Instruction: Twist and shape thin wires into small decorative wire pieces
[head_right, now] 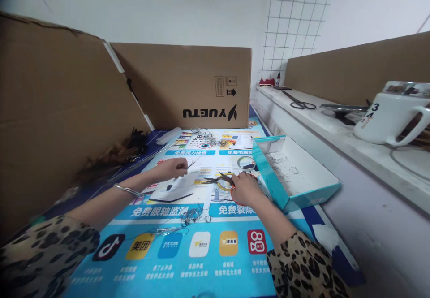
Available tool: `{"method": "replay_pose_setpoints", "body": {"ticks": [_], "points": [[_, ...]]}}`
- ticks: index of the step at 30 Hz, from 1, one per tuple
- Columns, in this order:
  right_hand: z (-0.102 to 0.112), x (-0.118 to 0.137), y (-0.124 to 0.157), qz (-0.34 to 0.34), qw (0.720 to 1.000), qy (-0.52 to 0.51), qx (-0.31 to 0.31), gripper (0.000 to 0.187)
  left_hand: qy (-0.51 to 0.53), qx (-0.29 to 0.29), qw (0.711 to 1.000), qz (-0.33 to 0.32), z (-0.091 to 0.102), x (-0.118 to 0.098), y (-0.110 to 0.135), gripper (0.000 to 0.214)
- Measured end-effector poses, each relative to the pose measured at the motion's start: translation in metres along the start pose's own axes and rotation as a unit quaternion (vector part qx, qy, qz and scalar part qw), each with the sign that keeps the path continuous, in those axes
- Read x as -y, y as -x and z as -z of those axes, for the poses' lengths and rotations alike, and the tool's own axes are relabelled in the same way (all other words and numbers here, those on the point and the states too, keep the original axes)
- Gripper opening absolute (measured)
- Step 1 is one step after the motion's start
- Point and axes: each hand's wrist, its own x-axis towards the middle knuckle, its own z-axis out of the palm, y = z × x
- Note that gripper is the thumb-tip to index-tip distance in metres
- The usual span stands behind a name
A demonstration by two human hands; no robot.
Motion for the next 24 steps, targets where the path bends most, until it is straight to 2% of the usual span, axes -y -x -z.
{"method": "replay_pose_setpoints", "body": {"ticks": [5,9,17,24], "points": [[0.0,0.0,-0.002,0.01,1.0,0.006,-0.001,0.04,0.165,-0.085,0.982,-0.017,-0.004,0.009,0.024,0.033],[-0.001,0.0,-0.004,0.015,1.0,0.009,-0.001,0.041,0.241,-0.13,0.962,-0.017,-0.013,0.019,0.044,0.036],[-0.002,-0.001,-0.008,0.015,1.0,0.01,0.015,0.045,0.31,-0.113,0.944,-0.013,-0.027,0.039,0.064,0.026],[-0.003,-0.001,-0.008,0.015,1.0,-0.014,0.014,0.046,0.33,-0.106,0.937,-0.046,-0.03,0.037,0.064,0.024]]}}
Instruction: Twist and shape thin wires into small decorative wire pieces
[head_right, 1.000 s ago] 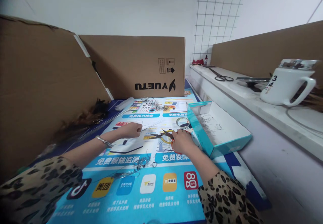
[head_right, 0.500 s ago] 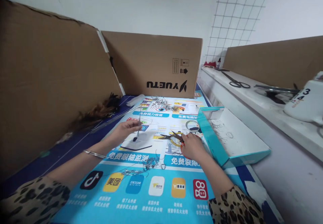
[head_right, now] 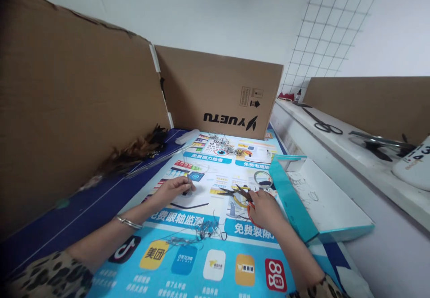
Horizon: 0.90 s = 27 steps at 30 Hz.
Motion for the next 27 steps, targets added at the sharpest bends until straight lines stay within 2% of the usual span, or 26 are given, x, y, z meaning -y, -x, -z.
{"method": "replay_pose_setpoints", "body": {"ticks": [6,11,15,21,27], "points": [[-0.004,0.002,0.001,-0.011,0.998,-0.035,-0.052,0.045,0.009,0.0,1.0,-0.016,-0.003,-0.005,0.0,0.023],[0.003,0.008,0.002,-0.045,0.995,-0.042,-0.084,0.042,0.016,-0.003,1.0,-0.017,-0.003,-0.006,0.001,0.023],[0.011,0.016,0.004,-0.07,0.994,-0.053,-0.071,0.041,0.015,-0.014,1.0,-0.017,-0.006,-0.004,-0.001,0.021],[0.019,0.024,0.008,-0.06,0.994,-0.053,-0.07,0.035,0.017,-0.011,1.0,-0.015,-0.009,-0.006,0.0,0.019],[0.035,0.057,0.018,-0.044,0.997,-0.026,-0.06,0.038,0.008,-0.01,1.0,-0.008,-0.004,-0.023,0.004,0.019]]}}
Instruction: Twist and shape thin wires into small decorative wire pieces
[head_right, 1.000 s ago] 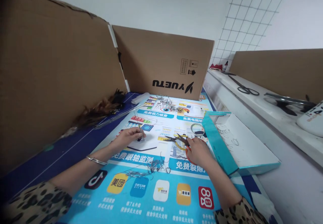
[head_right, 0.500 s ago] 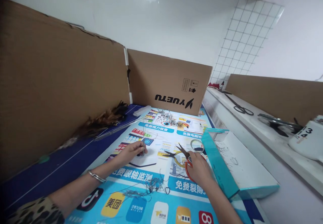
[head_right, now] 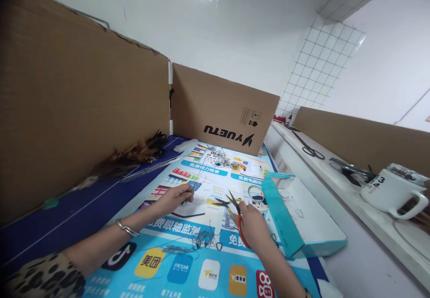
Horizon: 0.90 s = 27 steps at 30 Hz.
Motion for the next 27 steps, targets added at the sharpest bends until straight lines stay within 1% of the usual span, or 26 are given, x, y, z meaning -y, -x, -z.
{"method": "replay_pose_setpoints", "body": {"ticks": [3,5,7,10,14,17,20,23,27], "points": [[0.013,0.021,0.007,0.042,0.997,-0.048,0.036,0.037,0.015,0.031,0.999,0.005,0.001,-0.01,0.003,0.018],[0.02,0.031,0.009,0.078,0.987,-0.103,0.093,0.036,0.037,0.075,0.996,0.013,0.0,-0.017,0.006,0.017],[0.025,0.039,0.009,0.1,0.976,-0.143,0.13,0.036,0.063,0.128,0.99,0.024,0.0,-0.023,0.01,0.018],[0.028,0.048,0.005,0.113,0.968,-0.177,0.135,0.037,0.104,0.195,0.974,0.041,0.0,-0.03,0.018,0.02],[0.028,0.055,0.0,0.114,0.965,-0.201,0.12,0.035,0.178,0.26,0.947,0.069,0.001,-0.037,0.027,0.023],[0.027,0.057,-0.003,0.121,0.961,-0.214,0.123,0.033,0.195,0.282,0.936,0.076,0.002,-0.042,0.031,0.025],[0.026,0.06,-0.005,0.145,0.953,-0.233,0.133,0.033,0.197,0.303,0.929,0.08,0.002,-0.045,0.033,0.026],[0.027,0.063,-0.006,0.166,0.944,-0.245,0.145,0.034,0.206,0.322,0.92,0.088,0.002,-0.045,0.034,0.027],[0.027,0.065,-0.006,0.176,0.944,-0.237,0.149,0.035,0.218,0.329,0.914,0.098,0.002,-0.042,0.035,0.026]]}}
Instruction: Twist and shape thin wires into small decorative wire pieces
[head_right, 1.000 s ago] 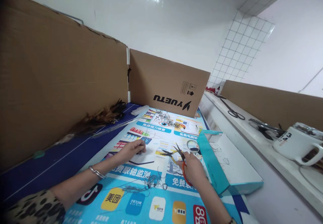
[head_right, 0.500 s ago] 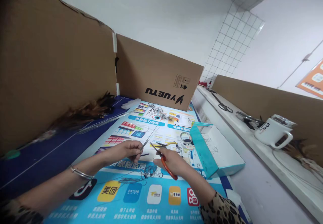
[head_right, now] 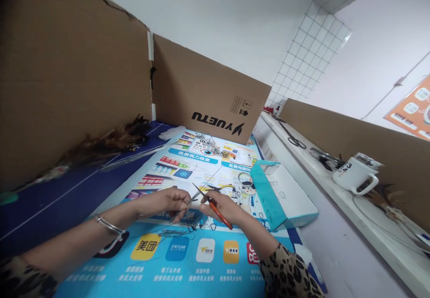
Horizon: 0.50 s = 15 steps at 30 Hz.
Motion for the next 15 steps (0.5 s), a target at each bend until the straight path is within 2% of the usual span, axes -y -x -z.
{"method": "replay_pose_setpoints", "body": {"ticks": [10,15], "points": [[-0.0029,0.0,0.0004,0.007,1.0,-0.019,0.016,0.034,-0.004,0.01,1.0,0.018,0.0005,-0.0003,0.0018,0.026],[-0.0056,-0.0009,-0.0002,-0.027,0.999,-0.025,0.032,0.029,0.025,0.023,0.999,0.029,0.0039,0.0066,0.0002,0.02]]}}
